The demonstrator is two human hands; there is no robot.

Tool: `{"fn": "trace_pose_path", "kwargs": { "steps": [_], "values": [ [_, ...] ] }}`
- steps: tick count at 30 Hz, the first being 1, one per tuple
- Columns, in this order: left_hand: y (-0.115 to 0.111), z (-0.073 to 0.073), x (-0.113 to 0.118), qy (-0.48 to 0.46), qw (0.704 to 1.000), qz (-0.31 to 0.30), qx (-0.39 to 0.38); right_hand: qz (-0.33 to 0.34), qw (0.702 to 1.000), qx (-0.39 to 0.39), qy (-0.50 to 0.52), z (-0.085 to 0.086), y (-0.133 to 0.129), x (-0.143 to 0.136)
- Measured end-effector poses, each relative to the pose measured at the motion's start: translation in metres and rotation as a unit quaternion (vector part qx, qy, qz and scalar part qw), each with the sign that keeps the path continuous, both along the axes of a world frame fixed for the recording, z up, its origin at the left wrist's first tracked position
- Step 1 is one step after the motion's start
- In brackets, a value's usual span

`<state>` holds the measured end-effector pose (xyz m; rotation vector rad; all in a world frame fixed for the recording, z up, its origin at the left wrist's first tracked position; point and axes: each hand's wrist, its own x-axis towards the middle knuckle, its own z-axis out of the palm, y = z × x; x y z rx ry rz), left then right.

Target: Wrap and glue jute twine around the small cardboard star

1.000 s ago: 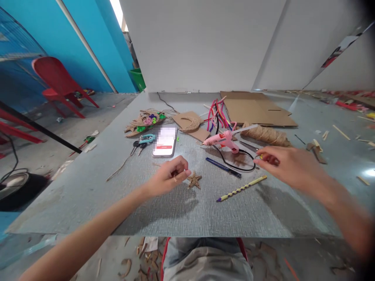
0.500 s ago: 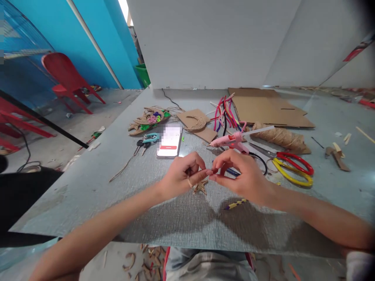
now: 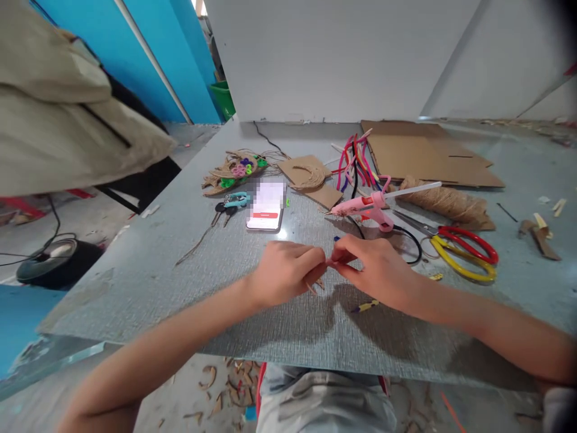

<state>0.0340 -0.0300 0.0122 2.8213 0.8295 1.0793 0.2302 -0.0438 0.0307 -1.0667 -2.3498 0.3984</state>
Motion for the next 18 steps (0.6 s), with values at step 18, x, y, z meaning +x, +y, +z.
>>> {"fn": "trace_pose_path", "kwargs": {
  "steps": [18],
  "values": [
    [-0.002,-0.019,0.002,0.014,1.0,0.007,-0.012,-0.016,0.996,0.005,-0.083,0.0,-0.008,-0.006]
  ]
}}
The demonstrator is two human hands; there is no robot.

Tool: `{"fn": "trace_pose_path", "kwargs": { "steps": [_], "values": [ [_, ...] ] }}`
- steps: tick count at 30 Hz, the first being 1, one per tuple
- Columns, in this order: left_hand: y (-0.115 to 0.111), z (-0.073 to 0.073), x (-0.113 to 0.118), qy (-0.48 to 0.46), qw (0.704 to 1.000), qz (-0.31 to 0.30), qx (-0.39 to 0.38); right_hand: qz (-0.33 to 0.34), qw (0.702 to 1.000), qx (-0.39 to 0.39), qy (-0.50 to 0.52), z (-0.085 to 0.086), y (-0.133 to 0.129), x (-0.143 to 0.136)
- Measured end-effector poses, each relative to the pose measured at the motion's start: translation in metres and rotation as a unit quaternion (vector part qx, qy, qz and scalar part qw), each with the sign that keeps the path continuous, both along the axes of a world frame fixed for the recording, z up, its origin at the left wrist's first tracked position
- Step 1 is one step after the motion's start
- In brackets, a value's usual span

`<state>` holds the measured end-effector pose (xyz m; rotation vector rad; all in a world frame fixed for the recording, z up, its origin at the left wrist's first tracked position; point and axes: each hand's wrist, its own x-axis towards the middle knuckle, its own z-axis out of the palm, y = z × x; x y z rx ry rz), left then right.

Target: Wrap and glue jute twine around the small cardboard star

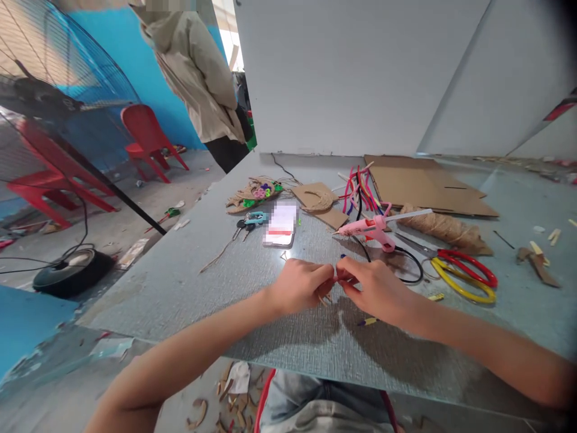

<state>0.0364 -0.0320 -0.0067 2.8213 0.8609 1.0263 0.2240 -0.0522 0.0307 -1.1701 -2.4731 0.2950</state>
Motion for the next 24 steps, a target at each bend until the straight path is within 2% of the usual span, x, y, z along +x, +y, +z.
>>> {"fn": "trace_pose_path", "kwargs": {
  "steps": [6,11,18,24],
  "values": [
    [0.0,-0.004,0.001,-0.02,0.998,0.0,-0.058,0.007,1.0,0.024,-0.008,-0.004,0.002,0.001],
    [0.003,0.001,-0.002,-0.068,0.986,0.008,-0.152,0.007,1.0,0.028,0.011,0.001,0.005,0.004],
    [0.008,0.014,-0.003,-0.154,0.932,-0.025,-0.328,0.023,0.997,-0.033,0.071,0.009,0.012,0.005],
    [0.011,0.018,0.0,-0.2,0.891,-0.047,-0.404,0.039,0.987,-0.053,0.144,0.014,0.012,0.003]
  ]
}}
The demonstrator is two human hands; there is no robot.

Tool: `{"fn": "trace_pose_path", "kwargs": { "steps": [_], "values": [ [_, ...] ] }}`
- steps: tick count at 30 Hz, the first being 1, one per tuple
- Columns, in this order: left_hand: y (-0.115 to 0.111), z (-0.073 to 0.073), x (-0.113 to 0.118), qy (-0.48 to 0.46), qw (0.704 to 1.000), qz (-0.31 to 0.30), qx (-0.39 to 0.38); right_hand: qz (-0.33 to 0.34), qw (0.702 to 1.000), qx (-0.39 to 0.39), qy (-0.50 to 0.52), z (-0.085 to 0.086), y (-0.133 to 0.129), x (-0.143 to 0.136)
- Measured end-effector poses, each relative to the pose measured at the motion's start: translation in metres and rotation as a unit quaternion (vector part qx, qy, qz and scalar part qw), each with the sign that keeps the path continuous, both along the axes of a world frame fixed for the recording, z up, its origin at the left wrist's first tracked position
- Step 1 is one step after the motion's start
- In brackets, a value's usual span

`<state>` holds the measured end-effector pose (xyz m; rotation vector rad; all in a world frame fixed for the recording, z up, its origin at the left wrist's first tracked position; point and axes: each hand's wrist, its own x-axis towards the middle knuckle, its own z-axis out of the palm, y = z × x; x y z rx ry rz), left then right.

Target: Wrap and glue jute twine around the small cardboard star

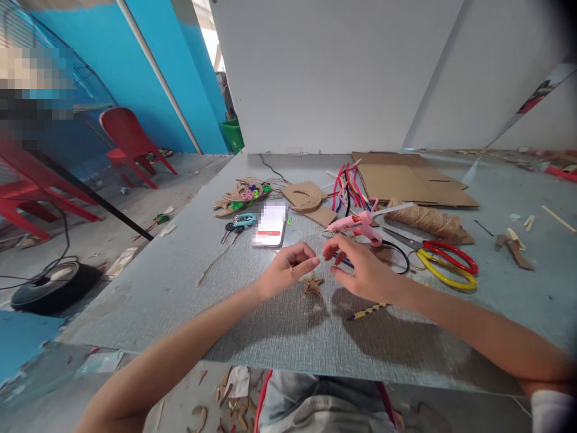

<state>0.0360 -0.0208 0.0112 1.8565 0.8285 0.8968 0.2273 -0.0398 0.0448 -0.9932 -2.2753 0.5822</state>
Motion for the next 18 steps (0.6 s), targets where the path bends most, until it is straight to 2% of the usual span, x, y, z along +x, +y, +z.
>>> {"fn": "trace_pose_path", "kwargs": {
  "steps": [4,9,14,18],
  "values": [
    [0.0001,-0.0008,-0.0001,-0.008,1.0,0.003,-0.006,0.012,0.996,-0.057,0.072,-0.0012,-0.0022,-0.0016],
    [-0.0027,-0.0021,-0.0022,0.004,0.999,0.01,0.03,0.016,0.992,-0.08,0.094,-0.0025,-0.0041,-0.002],
    [-0.0034,-0.0039,-0.0052,0.035,0.992,0.008,0.118,0.019,0.992,-0.072,0.099,-0.0011,-0.0031,-0.0041],
    [-0.0037,-0.0073,-0.0076,0.078,0.97,0.013,0.229,0.021,0.999,-0.026,0.029,-0.0051,-0.0015,-0.0034]
  ]
}}
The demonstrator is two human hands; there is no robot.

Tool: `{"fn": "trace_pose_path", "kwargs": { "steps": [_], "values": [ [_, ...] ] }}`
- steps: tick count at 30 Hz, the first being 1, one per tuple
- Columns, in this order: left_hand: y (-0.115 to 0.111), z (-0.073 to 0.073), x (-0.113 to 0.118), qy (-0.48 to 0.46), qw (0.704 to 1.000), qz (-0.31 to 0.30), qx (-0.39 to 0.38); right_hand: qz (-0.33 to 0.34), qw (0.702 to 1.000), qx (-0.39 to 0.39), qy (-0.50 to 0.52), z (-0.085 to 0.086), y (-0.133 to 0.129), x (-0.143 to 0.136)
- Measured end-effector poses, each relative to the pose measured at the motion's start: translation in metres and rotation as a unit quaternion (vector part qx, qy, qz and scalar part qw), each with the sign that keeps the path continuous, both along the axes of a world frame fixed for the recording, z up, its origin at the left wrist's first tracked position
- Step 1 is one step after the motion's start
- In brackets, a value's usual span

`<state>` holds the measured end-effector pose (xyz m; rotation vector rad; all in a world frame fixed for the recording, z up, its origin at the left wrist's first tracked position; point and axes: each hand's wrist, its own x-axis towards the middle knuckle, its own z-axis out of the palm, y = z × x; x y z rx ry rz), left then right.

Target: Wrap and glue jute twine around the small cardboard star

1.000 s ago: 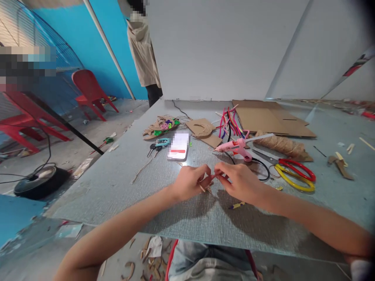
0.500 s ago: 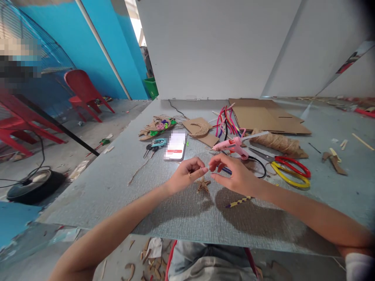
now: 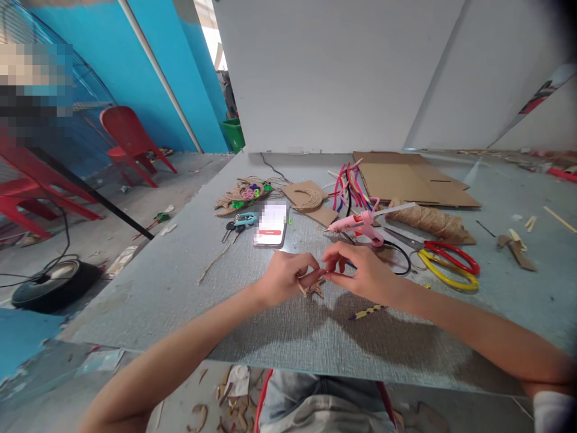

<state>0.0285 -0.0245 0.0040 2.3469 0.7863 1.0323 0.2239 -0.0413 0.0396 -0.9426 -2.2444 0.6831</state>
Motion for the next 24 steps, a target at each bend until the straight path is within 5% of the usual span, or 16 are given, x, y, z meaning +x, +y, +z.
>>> {"fn": "trace_pose_path", "kwargs": {
  "steps": [9,24],
  "values": [
    [0.0,-0.006,0.0,0.086,0.989,-0.021,0.12,0.027,0.996,0.015,-0.089,-0.01,0.0,0.006],
    [0.001,0.002,0.002,0.015,0.999,0.005,-0.039,0.027,0.999,-0.026,-0.019,0.011,0.007,0.011]
  ]
}}
